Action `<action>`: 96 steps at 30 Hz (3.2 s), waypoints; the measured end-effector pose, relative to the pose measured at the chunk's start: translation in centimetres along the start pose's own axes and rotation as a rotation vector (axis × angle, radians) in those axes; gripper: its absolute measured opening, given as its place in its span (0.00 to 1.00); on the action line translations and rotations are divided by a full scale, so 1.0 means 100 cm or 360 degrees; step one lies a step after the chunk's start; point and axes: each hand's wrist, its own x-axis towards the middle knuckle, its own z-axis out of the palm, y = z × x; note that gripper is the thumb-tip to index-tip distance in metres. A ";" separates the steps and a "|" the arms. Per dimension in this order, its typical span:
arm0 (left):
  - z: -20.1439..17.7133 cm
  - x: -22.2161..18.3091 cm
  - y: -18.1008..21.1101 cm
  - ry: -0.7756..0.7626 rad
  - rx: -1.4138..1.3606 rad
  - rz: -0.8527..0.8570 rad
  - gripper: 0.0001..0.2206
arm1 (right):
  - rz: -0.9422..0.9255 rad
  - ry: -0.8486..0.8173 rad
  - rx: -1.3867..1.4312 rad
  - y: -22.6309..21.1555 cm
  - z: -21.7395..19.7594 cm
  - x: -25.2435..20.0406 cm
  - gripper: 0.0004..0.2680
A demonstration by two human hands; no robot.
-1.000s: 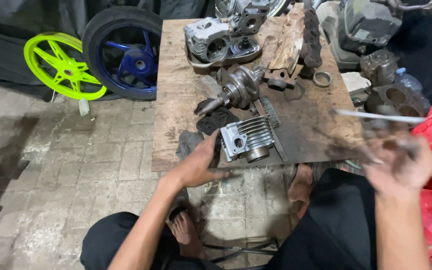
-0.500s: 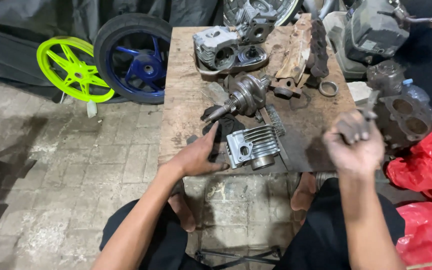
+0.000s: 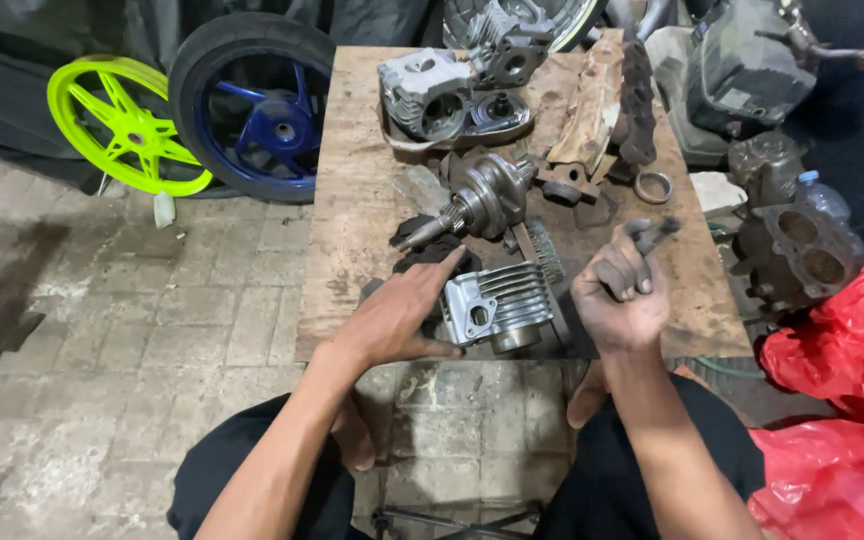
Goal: Polishing or scraping the interior of a motorcycle cylinder block using a metal tool in a workshop environment.
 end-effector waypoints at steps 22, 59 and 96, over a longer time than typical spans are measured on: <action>0.037 0.003 0.011 0.0421 -0.0506 -0.0022 0.36 | 0.0040 0.0089 -0.1314 -0.002 0.002 -0.014 0.19; 0.033 0.002 0.024 0.0418 -0.0394 -0.0152 0.33 | -0.0303 0.0179 -0.3426 -0.026 -0.023 -0.026 0.03; 0.033 0.006 0.008 0.0358 -0.0374 -0.0139 0.36 | -0.1281 0.0342 -0.2859 -0.001 -0.063 -0.009 0.17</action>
